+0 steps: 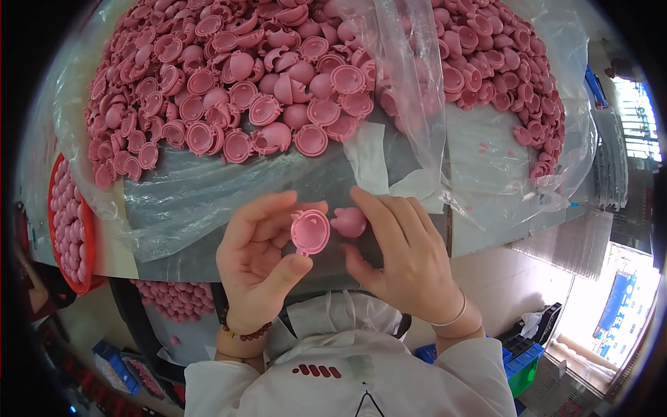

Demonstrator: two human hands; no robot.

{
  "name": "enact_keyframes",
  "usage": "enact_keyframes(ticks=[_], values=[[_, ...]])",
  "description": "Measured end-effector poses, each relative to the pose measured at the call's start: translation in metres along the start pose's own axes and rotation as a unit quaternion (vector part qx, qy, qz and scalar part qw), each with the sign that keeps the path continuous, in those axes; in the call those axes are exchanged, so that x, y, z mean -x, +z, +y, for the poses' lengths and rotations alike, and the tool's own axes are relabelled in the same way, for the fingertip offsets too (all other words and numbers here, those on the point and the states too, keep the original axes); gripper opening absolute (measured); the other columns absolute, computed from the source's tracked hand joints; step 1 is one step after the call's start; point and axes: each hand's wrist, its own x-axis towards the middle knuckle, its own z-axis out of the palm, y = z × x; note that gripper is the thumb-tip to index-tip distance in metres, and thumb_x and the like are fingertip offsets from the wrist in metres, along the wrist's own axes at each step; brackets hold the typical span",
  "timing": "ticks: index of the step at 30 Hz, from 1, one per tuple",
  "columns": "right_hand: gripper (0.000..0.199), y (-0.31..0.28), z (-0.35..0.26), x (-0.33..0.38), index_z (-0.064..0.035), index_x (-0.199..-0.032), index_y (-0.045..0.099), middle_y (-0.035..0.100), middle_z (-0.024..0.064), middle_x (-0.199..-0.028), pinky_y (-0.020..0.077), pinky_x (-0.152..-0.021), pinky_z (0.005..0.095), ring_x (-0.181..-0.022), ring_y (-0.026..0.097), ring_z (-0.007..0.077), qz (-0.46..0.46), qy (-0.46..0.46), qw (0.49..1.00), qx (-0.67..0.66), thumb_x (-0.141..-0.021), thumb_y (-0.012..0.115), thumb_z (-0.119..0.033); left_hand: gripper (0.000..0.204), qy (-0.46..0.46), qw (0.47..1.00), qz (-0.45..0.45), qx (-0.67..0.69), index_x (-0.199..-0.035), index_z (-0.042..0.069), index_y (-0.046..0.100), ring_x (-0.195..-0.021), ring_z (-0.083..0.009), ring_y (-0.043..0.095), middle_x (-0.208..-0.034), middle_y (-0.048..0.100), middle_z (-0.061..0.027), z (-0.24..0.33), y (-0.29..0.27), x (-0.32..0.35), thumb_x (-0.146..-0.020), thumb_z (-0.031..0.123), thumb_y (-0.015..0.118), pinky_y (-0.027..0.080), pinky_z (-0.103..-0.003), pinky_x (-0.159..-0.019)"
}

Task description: Applying glue to small pink plastic caps and assembling them at a factory workstation.

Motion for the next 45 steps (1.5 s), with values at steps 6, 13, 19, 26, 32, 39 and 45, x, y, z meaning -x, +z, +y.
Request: enact_keyframes(ticks=[6,13,19,26,32,39,45], values=[[0.038,-0.004,0.008,-0.004,-0.0001,-0.091,0.057,0.053,0.0096,-0.084,0.0442,-0.061,0.0284,-0.071,0.053,0.0238,0.032,-0.02,0.999,-0.035,-0.055,0.071,-0.005,0.044,-0.023,0.999,-0.025,0.0,-0.11,-0.007,0.042,-0.104,-0.0249,0.05,-0.108,0.051,-0.0205,0.0,-0.004,-0.001,-0.071,-0.004,0.062,0.04,-0.031,-0.088],[0.038,-0.009,0.008,-0.009,-0.0003,-0.09,0.06,0.056,0.0091,-0.086,0.0453,-0.06,0.0261,-0.074,0.055,0.0184,0.062,-0.099,0.969,-0.219,-0.057,0.075,-0.013,0.041,-0.021,0.997,-0.075,-0.013,-0.105,-0.008,0.047,-0.099,-0.0223,0.053,-0.105,0.054,-0.0185,-0.001,-0.003,-0.001,-0.068,-0.008,0.063,0.043,-0.031,-0.084],[0.038,-0.001,0.012,-0.009,-0.0005,-0.09,0.061,0.056,0.0093,-0.084,0.0453,-0.06,0.0258,-0.074,0.055,0.018,0.05,-0.105,0.967,-0.228,-0.059,0.074,-0.017,0.041,-0.033,0.998,-0.059,-0.009,-0.104,-0.008,0.049,-0.093,-0.0193,0.055,-0.103,0.055,-0.0167,-0.002,-0.004,0.002,-0.067,-0.007,0.065,0.044,-0.029,-0.081],[0.042,-0.003,0.012,-0.01,-0.0013,-0.094,0.061,0.054,0.0077,-0.085,0.0444,-0.06,0.0248,-0.074,0.054,0.0176,0.037,-0.108,0.974,-0.198,-0.06,0.074,-0.023,0.041,-0.027,0.997,-0.075,-0.007,-0.104,-0.008,0.048,-0.091,-0.0193,0.056,-0.104,0.055,-0.0167,-0.002,-0.006,0.001,-0.067,-0.006,0.065,0.044,-0.029,-0.08],[0.041,0.016,0.001,-0.013,-0.0044,-0.095,0.058,0.052,0.0062,-0.09,0.047,-0.061,0.026,-0.076,0.054,0.0191,0.22,-0.199,0.95,-0.092,-0.058,0.075,-0.013,0.042,-0.101,0.989,-0.049,0.094,-0.106,-0.007,0.047,-0.094,-0.0185,0.055,-0.104,0.055,-0.0151,0.003,-0.006,-0.002,-0.068,-0.004,0.065,0.042,-0.028,-0.084],[0.033,0.022,0.001,-0.016,-0.0046,-0.088,0.058,0.052,0.0063,-0.088,0.0489,-0.059,0.0263,-0.074,0.055,0.0205,0.174,-0.231,0.957,-0.036,-0.058,0.071,-0.001,0.039,-0.135,0.981,-0.066,0.12,-0.104,-0.006,0.049,-0.096,-0.0165,0.054,-0.103,0.056,-0.0134,0.002,-0.01,-0.003,-0.068,-0.004,0.065,0.042,-0.028,-0.085],[0.027,0.021,-0.001,-0.019,-0.0023,-0.087,0.058,0.053,0.0075,-0.087,0.0478,-0.057,0.0261,-0.072,0.054,0.0205,0.162,-0.248,0.954,-0.034,-0.062,0.067,-0.001,0.038,-0.157,0.973,-0.076,0.152,-0.102,-0.006,0.051,-0.093,-0.0157,0.055,-0.101,0.057,-0.0124,0.004,-0.013,-0.005,-0.067,-0.005,0.067,0.043,-0.027,-0.083]])
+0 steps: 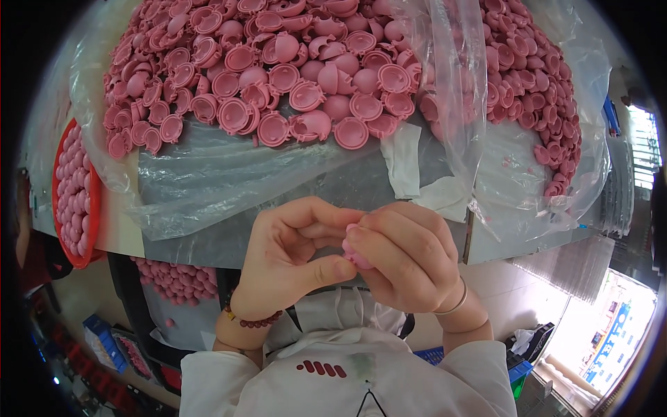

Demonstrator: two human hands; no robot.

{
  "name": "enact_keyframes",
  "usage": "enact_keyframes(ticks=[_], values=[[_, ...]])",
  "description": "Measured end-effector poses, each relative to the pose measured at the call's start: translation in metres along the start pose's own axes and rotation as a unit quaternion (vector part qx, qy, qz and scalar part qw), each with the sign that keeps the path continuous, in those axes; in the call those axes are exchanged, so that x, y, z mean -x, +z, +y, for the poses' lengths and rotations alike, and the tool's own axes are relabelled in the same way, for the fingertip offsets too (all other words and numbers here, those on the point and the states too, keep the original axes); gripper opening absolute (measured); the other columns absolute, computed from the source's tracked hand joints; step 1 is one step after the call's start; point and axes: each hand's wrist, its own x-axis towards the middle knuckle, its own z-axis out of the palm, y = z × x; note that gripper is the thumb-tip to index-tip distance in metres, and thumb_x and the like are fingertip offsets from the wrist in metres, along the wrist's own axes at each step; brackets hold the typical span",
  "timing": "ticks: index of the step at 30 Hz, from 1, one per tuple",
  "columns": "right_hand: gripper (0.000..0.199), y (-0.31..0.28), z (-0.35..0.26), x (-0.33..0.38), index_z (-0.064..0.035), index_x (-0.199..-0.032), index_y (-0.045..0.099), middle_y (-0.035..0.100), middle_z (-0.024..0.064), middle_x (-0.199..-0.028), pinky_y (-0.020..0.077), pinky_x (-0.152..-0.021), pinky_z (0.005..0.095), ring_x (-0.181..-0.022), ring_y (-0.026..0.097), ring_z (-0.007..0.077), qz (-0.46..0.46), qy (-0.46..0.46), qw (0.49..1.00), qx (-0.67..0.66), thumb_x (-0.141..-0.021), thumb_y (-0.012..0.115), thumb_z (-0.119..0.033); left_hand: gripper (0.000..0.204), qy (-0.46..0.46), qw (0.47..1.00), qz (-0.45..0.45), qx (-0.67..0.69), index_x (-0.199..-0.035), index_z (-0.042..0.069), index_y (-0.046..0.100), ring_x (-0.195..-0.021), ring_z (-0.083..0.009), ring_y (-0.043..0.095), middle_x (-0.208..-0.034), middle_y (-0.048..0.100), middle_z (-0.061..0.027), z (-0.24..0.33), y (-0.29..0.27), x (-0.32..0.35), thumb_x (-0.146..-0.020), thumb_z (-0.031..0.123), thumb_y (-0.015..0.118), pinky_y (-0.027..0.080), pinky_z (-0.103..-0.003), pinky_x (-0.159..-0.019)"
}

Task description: Applying glue to small pink plastic caps and assembling them at a factory workstation.

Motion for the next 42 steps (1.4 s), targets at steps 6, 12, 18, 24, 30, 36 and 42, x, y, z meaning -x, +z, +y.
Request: enact_keyframes(ticks=[6,12,18,24,30,36,42], values=[[0.027,0.003,-0.001,0.0,-0.0017,-0.088,0.058,0.053,0.008,-0.086,0.047,-0.056,0.0263,-0.069,0.054,0.0206,0.014,-0.001,1.0,0.002,-0.062,0.064,0.0,0.037,-0.005,1.0,-0.004,0.011,-0.102,-0.005,0.051,-0.093,-0.0152,0.055,-0.101,0.057,-0.012,0.001,0.0,-0.002,-0.068,-0.006,0.066,0.043,-0.026,-0.082],[0.025,-0.001,0.0,0.0,-0.0031,-0.087,0.058,0.052,0.0075,-0.086,0.0473,-0.059,0.0285,-0.072,0.054,0.0211,0.005,0.003,1.0,-0.01,-0.063,0.064,-0.001,0.037,-0.015,1.0,-0.005,0.018,-0.102,-0.005,0.05,-0.094,-0.0159,0.055,-0.101,0.056,-0.0121,0.005,0.003,-0.002,-0.068,-0.005,0.065,0.044,-0.027,-0.081],[0.056,-0.016,-0.006,0.006,0.0009,-0.102,0.052,0.052,0.0128,-0.098,0.0431,-0.074,0.034,-0.089,0.052,0.0219,0.097,0.158,0.962,-0.203,-0.055,0.073,-0.02,0.034,0.19,0.976,0.007,-0.103,-0.099,-0.004,0.053,-0.096,-0.0237,0.054,-0.1,0.058,-0.0146,-0.006,0.014,0.002,-0.067,-0.003,0.066,0.044,-0.03,-0.08],[0.068,-0.023,-0.01,0.02,0.0038,-0.111,0.044,0.05,0.011,-0.105,0.0366,-0.087,0.0328,-0.099,0.049,0.0199,-0.029,0.401,0.582,-0.707,-0.058,0.075,-0.027,0.031,0.357,0.818,-0.096,-0.44,-0.094,0.009,0.051,-0.103,-0.0287,0.044,-0.089,0.063,-0.0113,-0.012,0.006,-0.004,-0.071,0.019,0.069,0.038,-0.034,-0.083],[0.056,-0.027,-0.011,0.019,0.0037,-0.109,0.049,0.055,0.0122,-0.1,0.0401,-0.083,0.0311,-0.094,0.053,0.0198,-0.033,0.416,0.567,-0.71,-0.063,0.074,-0.015,0.037,0.386,0.786,-0.107,-0.47,-0.099,0.01,0.049,-0.099,-0.0297,0.045,-0.097,0.06,-0.0106,-0.017,0.009,-0.005,-0.07,0.022,0.069,0.04,-0.035,-0.079],[0.048,-0.015,-0.021,0.033,0.0045,-0.1,0.052,0.056,0.0134,-0.093,0.0434,-0.077,0.0299,-0.086,0.056,0.0199,0.047,0.384,0.491,-0.781,-0.067,0.071,-0.025,0.07,0.462,0.719,-0.032,-0.518,-0.113,0.012,0.037,-0.098,-0.0297,0.046,-0.115,0.045,-0.0158,-0.022,0.013,-0.004,-0.061,0.044,0.072,0.043,-0.038,-0.072],[0.047,-0.013,-0.024,0.037,0.0034,-0.095,0.053,0.056,0.0135,-0.09,0.0427,-0.074,0.0296,-0.082,0.054,0.019,0.035,0.339,0.495,-0.799,-0.069,0.068,-0.032,0.063,0.417,0.773,0.028,-0.477,-0.101,0.01,0.052,-0.09,-0.0292,0.052,-0.105,0.052,-0.0172,-0.019,0.032,-0.003,-0.049,0.034,0.079,0.045,-0.035,-0.073]])
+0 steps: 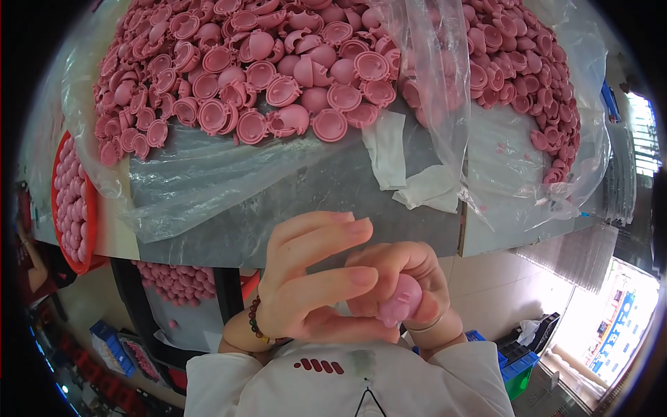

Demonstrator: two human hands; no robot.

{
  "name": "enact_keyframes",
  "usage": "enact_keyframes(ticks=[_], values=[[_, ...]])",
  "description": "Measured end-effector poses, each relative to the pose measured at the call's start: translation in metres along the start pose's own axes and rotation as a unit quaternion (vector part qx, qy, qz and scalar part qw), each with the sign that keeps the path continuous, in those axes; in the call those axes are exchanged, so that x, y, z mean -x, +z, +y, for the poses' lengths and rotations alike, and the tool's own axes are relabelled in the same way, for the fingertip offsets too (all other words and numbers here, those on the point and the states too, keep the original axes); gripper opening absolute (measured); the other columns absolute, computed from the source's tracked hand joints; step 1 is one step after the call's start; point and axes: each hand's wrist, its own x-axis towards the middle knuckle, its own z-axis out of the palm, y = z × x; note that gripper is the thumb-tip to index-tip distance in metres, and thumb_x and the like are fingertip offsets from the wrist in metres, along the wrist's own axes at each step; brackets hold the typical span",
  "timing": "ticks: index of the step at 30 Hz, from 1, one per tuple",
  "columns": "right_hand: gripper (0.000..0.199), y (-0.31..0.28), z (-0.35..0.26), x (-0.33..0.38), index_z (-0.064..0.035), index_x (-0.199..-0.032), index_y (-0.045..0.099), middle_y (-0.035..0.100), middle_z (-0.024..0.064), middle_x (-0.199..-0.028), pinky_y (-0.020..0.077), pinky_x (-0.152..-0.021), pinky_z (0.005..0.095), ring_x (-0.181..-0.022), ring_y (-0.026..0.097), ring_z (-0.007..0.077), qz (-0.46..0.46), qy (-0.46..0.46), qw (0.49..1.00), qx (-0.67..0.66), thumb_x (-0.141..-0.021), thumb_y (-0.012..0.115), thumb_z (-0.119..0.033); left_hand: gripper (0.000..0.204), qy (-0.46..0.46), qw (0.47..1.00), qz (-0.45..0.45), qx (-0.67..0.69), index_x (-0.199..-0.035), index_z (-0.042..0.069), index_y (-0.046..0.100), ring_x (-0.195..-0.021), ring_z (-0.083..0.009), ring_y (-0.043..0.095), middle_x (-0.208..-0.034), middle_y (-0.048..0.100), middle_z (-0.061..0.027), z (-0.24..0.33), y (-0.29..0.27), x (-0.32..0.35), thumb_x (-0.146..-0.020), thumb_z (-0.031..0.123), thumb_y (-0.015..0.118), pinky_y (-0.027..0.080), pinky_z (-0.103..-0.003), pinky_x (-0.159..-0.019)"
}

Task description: Applying glue to small pink plastic caps and assembling them at a factory workstation.

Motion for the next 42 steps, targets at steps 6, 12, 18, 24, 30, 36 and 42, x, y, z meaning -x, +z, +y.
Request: enact_keyframes(ticks=[6,12,18,24,30,36,42], values=[[0.044,0.0,0.001,0.002,0.0011,-0.094,0.054,0.056,0.0129,-0.089,0.0411,-0.075,0.0312,-0.083,0.053,0.0205,0.063,-0.019,0.996,0.064,-0.069,0.069,-0.031,0.062,-0.029,0.999,-0.018,0.006,-0.098,0.007,0.053,-0.088,-0.0287,0.053,-0.104,0.052,-0.017,-0.001,0.0,0.002,-0.048,0.033,0.08,0.045,-0.035,-0.072],[0.041,-0.002,0.01,-0.01,-0.0005,-0.093,0.056,0.056,0.0133,-0.09,0.0392,-0.076,0.0334,-0.082,0.052,0.0234,0.023,-0.192,0.966,0.171,-0.066,0.071,-0.027,0.061,-0.106,0.984,0.005,0.141,-0.096,0.004,0.052,-0.09,-0.0292,0.054,-0.102,0.052,-0.0183,-0.006,0.003,0.013,-0.048,0.028,0.081,0.045,-0.036,-0.072],[0.03,-0.002,-0.004,-0.013,-0.0017,-0.09,0.058,0.056,0.0144,-0.092,0.0395,-0.073,0.0325,-0.081,0.052,0.023,0.042,-0.2,0.915,0.347,-0.066,0.068,-0.015,0.048,-0.055,0.973,0.003,0.224,-0.091,0.002,0.056,-0.09,-0.0309,0.055,-0.099,0.056,-0.0192,-0.013,0.004,0.011,-0.055,0.025,0.077,0.045,-0.036,-0.075],[0.022,-0.002,-0.008,-0.01,-0.002,-0.086,0.059,0.057,0.0148,-0.091,0.0438,-0.067,0.0309,-0.08,0.055,0.0244,0.032,-0.239,0.878,0.414,-0.068,0.066,-0.014,0.046,-0.067,0.98,0.012,0.187,-0.092,0.003,0.059,-0.085,-0.0293,0.058,-0.097,0.058,-0.019,-0.007,0.003,0.009,-0.055,0.026,0.076,0.046,-0.034,-0.072],[0.02,0.005,-0.008,-0.005,-0.0012,-0.084,0.059,0.06,0.0146,-0.086,0.0458,-0.068,0.0321,-0.081,0.058,0.0263,0.064,-0.242,0.872,0.421,-0.071,0.067,-0.015,0.038,-0.021,0.987,-0.055,0.15,-0.098,0.004,0.055,-0.088,-0.0295,0.056,-0.102,0.053,-0.0226,-0.009,-0.004,0.011,-0.073,0.03,0.066,0.047,-0.034,-0.069],[0.021,0.006,-0.009,-0.002,-0.001,-0.083,0.06,0.06,0.0149,-0.088,0.0461,-0.068,0.032,-0.08,0.058,0.0261,0.062,-0.245,0.875,0.414,-0.069,0.068,-0.015,0.043,-0.053,0.983,-0.042,0.173,-0.094,0.002,0.059,-0.085,-0.03,0.058,-0.099,0.056,-0.0235,0.001,-0.003,0.004,-0.057,0.016,0.075,0.047,-0.032,-0.071],[0.023,0.009,-0.011,-0.002,-0.0018,-0.085,0.06,0.06,0.0128,-0.087,0.0455,-0.064,0.0287,-0.074,0.057,0.023,0.118,-0.236,0.824,0.501,-0.067,0.07,-0.014,0.045,-0.043,0.997,-0.025,0.063,-0.093,0.002,0.06,-0.073,-0.0242,0.057,-0.09,0.059,-0.0152,-0.007,-0.003,0.004,-0.055,0.021,0.076,0.046,-0.029,-0.06]])
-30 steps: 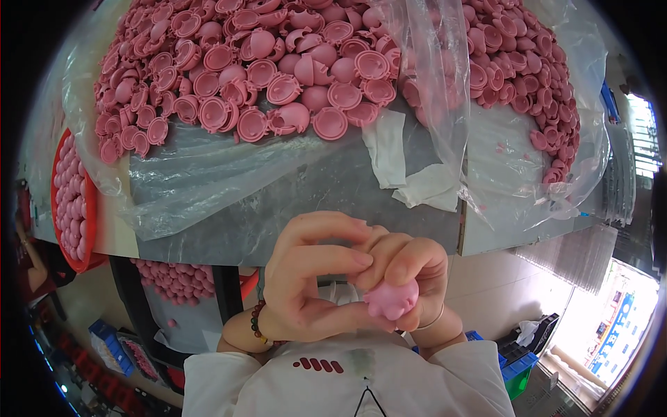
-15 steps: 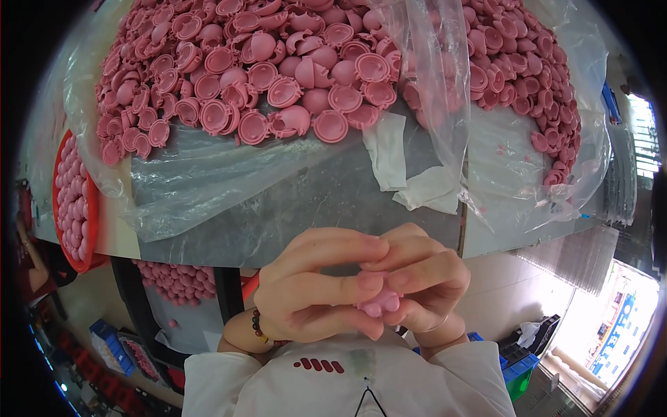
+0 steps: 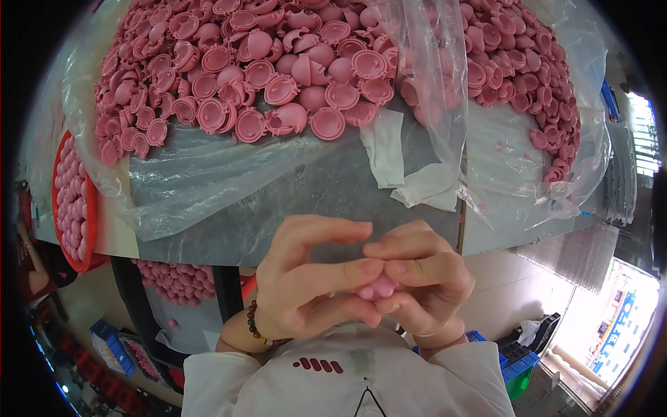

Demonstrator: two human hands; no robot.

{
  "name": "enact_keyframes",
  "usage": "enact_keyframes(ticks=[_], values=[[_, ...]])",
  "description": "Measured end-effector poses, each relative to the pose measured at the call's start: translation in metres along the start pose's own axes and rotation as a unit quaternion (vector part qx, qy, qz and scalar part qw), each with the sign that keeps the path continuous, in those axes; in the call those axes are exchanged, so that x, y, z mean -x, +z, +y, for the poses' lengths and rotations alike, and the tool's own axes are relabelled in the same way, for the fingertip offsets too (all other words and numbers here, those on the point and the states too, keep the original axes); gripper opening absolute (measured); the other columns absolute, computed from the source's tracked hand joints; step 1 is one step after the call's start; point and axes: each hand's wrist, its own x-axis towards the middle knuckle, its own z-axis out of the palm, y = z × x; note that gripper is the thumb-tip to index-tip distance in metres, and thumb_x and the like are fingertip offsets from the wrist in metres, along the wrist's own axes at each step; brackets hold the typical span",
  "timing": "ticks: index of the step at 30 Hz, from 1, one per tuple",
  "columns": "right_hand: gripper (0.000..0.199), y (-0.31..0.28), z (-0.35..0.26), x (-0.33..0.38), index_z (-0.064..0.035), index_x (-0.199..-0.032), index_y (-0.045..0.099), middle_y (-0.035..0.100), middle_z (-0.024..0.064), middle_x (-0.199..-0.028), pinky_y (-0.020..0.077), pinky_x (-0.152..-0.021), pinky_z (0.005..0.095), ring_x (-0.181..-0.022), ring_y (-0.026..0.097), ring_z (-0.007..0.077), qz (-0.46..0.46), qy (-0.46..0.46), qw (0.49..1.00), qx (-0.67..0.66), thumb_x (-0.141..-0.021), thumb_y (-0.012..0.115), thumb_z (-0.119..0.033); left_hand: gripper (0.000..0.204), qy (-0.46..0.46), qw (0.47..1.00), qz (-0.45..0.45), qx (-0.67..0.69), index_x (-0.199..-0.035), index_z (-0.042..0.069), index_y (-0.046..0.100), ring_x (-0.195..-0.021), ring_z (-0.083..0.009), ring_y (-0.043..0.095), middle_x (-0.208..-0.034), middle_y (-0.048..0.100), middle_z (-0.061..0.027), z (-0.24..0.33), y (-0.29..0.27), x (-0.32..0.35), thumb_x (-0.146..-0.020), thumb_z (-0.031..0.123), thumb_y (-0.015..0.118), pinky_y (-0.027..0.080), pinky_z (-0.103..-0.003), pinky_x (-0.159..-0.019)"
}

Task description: Applying glue to small pink plastic caps and assembling them at a factory workstation.

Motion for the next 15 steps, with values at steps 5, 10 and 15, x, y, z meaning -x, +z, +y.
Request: enact_keyframes(ticks=[5,10,15], values=[[0.039,-0.001,-0.004,-0.008,-0.0018,-0.087,0.058,0.058,0.0093,-0.085,0.045,-0.063,0.0263,-0.071,0.056,0.0194,-0.024,-0.015,0.992,0.124,-0.06,0.075,-0.025,0.045,-0.113,0.99,-0.038,0.078,-0.094,-0.001,0.058,-0.074,-0.0188,0.055,-0.087,0.057,-0.0112,-0.004,-0.001,0.012,-0.057,0.018,0.077,0.044,-0.026,-0.065],[0.058,0.002,-0.002,-0.003,-0.0012,-0.093,0.051,0.055,0.0099,-0.088,0.0452,-0.06,0.0266,-0.07,0.055,0.0193,0.007,0.014,0.997,0.075,-0.054,0.076,-0.036,0.05,-0.273,0.873,-0.015,0.405,-0.1,-0.001,0.046,-0.083,-0.0189,0.057,-0.089,0.057,-0.0111,-0.004,0.004,0.015,-0.06,0.008,0.076,0.044,-0.03,-0.076],[0.062,-0.031,-0.002,-0.002,0.0002,-0.104,0.043,0.049,0.0175,-0.096,0.0424,-0.067,0.0314,-0.079,0.051,0.0231,0.184,-0.148,0.955,0.179,-0.075,0.048,-0.055,0.05,-0.315,0.855,0.019,0.411,-0.094,0.002,0.037,-0.067,-0.0216,0.056,-0.073,0.057,-0.0161,0.006,0.008,0.001,-0.07,0.031,0.069,0.046,-0.029,-0.057]])
